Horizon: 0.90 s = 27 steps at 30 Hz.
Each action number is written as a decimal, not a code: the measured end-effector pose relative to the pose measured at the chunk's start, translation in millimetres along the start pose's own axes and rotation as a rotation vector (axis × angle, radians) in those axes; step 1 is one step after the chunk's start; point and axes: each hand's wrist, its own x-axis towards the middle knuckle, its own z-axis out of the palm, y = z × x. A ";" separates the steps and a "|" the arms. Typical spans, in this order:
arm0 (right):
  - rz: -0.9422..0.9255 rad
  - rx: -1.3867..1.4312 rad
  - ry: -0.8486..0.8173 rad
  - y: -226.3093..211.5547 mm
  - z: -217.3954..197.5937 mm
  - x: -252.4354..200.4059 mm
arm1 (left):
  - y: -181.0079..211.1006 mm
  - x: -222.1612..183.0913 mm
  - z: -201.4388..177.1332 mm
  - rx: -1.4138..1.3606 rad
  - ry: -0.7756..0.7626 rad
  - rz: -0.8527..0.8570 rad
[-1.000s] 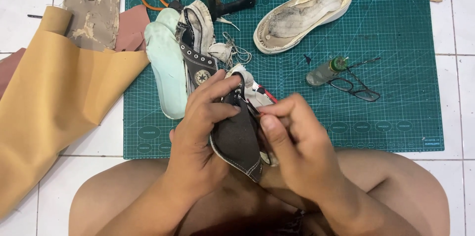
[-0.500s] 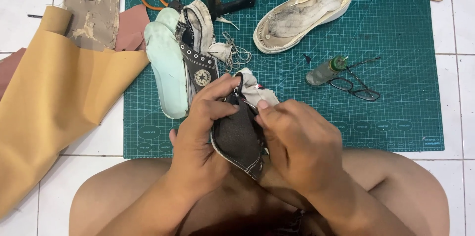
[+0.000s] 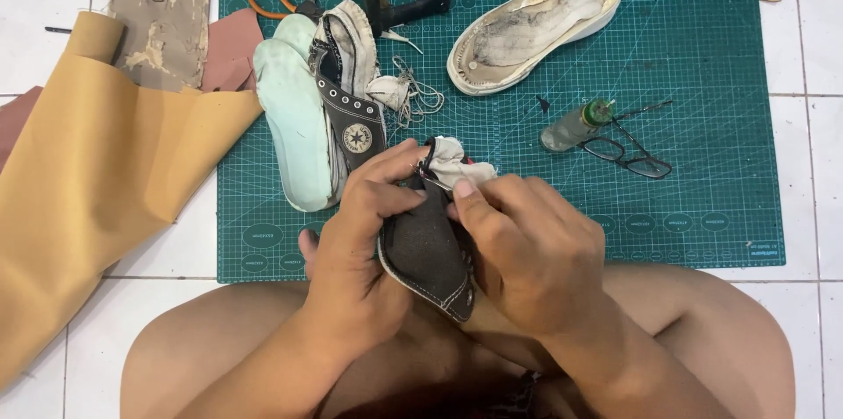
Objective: Trimming and prying material from a sneaker using a utility knife and an awl as part of a shoe repair process.
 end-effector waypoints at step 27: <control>0.760 0.538 -0.255 13.2 -21.6 26.6 | 9.8 6.1 1.6 0.685 -0.140 0.310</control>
